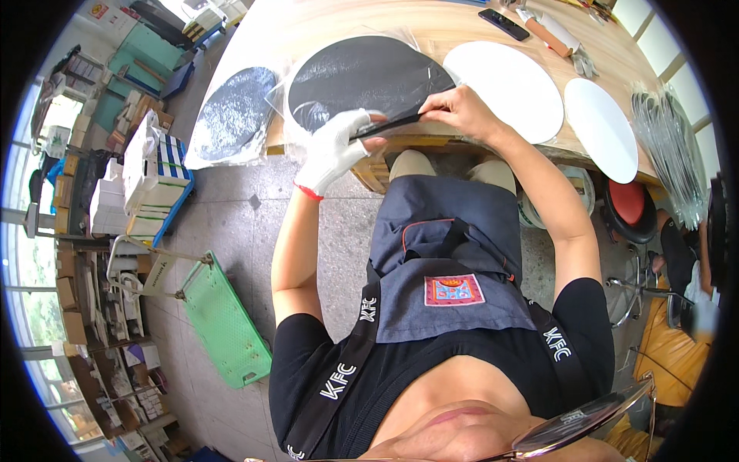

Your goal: The person places protective plastic sheets onto various circular discs and puts the covered discs into individual plastic bags.

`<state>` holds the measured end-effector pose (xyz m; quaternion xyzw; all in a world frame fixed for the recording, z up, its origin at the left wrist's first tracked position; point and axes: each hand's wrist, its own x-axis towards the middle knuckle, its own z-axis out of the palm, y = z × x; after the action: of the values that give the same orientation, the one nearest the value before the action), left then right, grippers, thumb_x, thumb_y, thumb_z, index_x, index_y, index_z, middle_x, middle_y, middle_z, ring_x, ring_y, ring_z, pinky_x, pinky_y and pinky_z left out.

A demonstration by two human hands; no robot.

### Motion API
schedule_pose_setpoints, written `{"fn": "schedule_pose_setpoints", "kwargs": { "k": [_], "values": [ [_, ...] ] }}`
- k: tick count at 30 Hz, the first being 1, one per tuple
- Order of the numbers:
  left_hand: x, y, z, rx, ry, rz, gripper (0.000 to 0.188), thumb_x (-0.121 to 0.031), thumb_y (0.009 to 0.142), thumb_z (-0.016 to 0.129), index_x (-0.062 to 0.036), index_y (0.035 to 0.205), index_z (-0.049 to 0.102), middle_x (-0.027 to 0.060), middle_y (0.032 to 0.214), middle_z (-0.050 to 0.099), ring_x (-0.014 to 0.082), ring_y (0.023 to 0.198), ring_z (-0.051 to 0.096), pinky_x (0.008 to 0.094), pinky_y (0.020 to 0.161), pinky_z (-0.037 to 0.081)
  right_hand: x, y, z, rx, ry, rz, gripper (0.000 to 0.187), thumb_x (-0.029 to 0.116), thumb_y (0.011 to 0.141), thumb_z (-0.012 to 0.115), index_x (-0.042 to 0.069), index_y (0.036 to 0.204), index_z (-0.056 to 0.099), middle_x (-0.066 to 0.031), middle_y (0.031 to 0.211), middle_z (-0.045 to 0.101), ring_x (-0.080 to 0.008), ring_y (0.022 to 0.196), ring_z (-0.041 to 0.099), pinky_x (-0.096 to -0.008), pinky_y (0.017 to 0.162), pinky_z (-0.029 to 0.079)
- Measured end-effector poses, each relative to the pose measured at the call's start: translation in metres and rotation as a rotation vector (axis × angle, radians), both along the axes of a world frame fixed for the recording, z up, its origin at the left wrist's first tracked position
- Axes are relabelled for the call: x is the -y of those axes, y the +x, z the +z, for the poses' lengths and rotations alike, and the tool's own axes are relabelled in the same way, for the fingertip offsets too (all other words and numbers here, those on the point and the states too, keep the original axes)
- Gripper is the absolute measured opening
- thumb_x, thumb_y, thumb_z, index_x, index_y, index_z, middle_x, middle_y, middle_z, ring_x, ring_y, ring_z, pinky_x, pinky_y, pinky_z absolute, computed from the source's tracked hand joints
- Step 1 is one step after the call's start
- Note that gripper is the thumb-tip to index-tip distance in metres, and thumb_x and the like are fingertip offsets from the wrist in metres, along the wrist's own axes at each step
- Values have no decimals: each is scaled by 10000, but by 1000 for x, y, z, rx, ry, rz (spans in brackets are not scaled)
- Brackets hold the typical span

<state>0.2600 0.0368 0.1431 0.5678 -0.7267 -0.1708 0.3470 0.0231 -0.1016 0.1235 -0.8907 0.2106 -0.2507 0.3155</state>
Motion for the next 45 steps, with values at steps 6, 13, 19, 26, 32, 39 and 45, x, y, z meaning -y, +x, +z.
{"fn": "schedule_pose_setpoints", "kwargs": {
  "k": [6, 13, 19, 26, 32, 39, 45],
  "values": [
    [11, 15, -24, -266, 277, -191, 348, -260, 916, 628, -29, 1174, 666, 91, 1042, 698, 164, 967, 625, 317, 849, 475, 1, -4, -7, 6, 60, 13, 154, 186, 785, 730, 42, 838, 726, -113, 746, 699, -213, 688, 672, -303, 655, 497],
    [5, -2, -7, 29, 128, 36, 237, -139, 963, 548, -47, 1140, 676, 73, 1006, 697, 132, 848, 623, 270, 754, 489, 1, -7, -19, 98, -282, 59, 310, 242, 753, 769, 154, 1034, 672, -36, 1079, 702, -216, 868, 697, -340, 750, 554],
    [8, 6, -27, -14, 63, -31, 290, -22, 919, 536, -61, 1181, 651, 75, 1081, 695, 140, 903, 639, 281, 795, 498, -2, -4, -18, 19, -504, 134, 179, 226, 826, 696, 154, 989, 705, -24, 1106, 705, -225, 914, 690, -336, 798, 557],
    [3, 7, -20, -156, 245, -82, 322, -76, 861, 644, -54, 1182, 658, 67, 1021, 700, 147, 939, 637, 287, 878, 475, 2, 6, -12, -2, -239, 42, 146, 228, 806, 693, 82, 816, 706, -49, 896, 698, -269, 808, 662, -371, 710, 511],
    [3, 4, -14, -77, 267, 36, 309, -81, 875, 643, -71, 1183, 672, 67, 1005, 712, 124, 883, 639, 274, 815, 496, 3, 6, -13, 102, -283, 156, 325, 173, 743, 760, 146, 1051, 660, -42, 1092, 697, -258, 902, 685, -337, 764, 544],
    [8, 11, -30, -14, 180, -25, 294, -47, 870, 633, -69, 1159, 681, 80, 988, 716, 128, 885, 649, 279, 819, 499, 1, 8, -16, -48, -543, 169, 146, 185, 785, 712, 131, 921, 711, -6, 1162, 682, -208, 990, 666, -318, 752, 565],
    [5, 9, -31, -103, 168, -79, 328, -99, 849, 688, -96, 1177, 680, 30, 901, 691, 95, 761, 584, 257, 723, 478, 0, 13, -13, 18, -303, 75, 114, 211, 780, 716, 101, 807, 719, -23, 929, 697, -228, 865, 653, -348, 742, 513]
  ]
}}
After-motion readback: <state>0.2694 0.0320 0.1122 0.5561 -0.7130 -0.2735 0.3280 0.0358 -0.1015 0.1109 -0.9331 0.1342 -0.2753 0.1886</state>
